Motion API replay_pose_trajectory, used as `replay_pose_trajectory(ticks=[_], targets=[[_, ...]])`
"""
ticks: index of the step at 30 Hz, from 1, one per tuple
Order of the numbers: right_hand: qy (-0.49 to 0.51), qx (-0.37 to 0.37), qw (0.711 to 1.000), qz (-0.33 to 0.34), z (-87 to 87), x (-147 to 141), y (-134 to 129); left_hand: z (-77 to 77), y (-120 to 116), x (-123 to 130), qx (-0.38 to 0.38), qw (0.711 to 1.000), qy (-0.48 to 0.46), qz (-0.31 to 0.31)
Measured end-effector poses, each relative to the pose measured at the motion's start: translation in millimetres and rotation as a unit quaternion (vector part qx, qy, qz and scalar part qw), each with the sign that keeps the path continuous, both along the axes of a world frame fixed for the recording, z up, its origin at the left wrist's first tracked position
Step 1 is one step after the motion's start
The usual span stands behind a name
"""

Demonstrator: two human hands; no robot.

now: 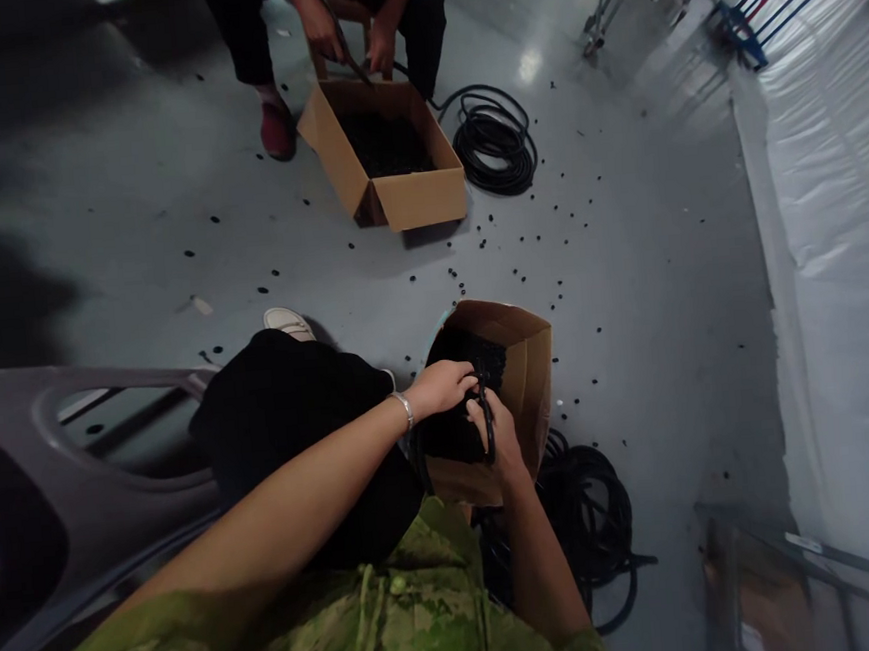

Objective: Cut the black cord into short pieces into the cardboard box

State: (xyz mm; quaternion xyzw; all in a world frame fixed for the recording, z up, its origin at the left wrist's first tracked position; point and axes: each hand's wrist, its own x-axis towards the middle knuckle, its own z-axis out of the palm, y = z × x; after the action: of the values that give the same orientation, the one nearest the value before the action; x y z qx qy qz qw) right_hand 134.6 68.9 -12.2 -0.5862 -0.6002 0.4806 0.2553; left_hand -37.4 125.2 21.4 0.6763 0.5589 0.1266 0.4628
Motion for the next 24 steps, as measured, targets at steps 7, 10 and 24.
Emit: replay_pose_trajectory(ticks=[7, 10, 24], targets=[[0.028, -0.034, 0.999, -0.015, 11.9, -8, 2, -1.8, -5, 2, 0.052, 0.994, 0.09, -0.042], [-0.001, -0.02, 0.999, -0.03, 9.3, -9, -4, -2.4, -4, 1, 0.046, 0.994, 0.084, -0.047], [-0.052, 0.004, 0.996, -0.077, -3.4, -11, -26, -13.3, 0, 0, -0.036, 0.997, -0.039, 0.064]])
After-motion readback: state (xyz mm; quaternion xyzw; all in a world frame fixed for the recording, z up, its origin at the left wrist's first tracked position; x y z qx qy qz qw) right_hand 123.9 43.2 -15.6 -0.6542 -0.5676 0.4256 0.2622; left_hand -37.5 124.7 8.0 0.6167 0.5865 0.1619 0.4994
